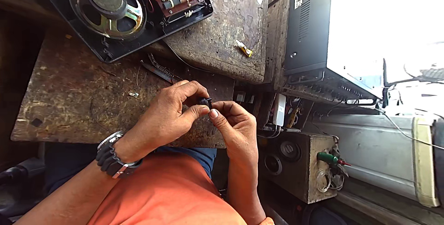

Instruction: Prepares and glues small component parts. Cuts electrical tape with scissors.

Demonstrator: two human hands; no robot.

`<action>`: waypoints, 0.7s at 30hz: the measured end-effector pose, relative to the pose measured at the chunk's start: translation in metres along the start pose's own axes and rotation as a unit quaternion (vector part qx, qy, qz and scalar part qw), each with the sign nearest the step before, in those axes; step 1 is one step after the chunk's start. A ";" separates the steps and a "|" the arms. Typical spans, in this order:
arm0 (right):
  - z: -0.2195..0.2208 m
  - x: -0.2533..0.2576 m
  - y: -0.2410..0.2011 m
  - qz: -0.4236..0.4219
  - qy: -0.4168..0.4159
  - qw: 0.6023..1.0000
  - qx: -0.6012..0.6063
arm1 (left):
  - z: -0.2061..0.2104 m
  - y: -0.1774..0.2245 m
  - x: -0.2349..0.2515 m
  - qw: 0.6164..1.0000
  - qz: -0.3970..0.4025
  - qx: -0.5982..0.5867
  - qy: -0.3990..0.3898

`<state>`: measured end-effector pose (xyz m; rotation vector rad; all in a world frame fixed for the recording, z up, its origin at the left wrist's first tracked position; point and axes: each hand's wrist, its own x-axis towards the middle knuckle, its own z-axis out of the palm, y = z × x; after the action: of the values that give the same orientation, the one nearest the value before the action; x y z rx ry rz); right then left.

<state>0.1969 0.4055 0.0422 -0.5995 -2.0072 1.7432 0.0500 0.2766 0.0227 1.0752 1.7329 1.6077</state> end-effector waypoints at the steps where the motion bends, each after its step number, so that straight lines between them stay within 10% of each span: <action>1: 0.000 0.000 0.000 0.001 0.002 1.000 0.007 | 0.001 0.000 0.000 1.000 -0.003 -0.003 0.000; 21: 0.004 -0.001 0.002 -0.005 0.027 1.000 0.013 | 0.000 -0.001 0.001 0.993 -0.020 -0.111 -0.020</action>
<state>0.1957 0.4022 0.0392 -0.6197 -1.9457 1.7264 0.0488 0.2773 0.0215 0.9536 1.4984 1.6953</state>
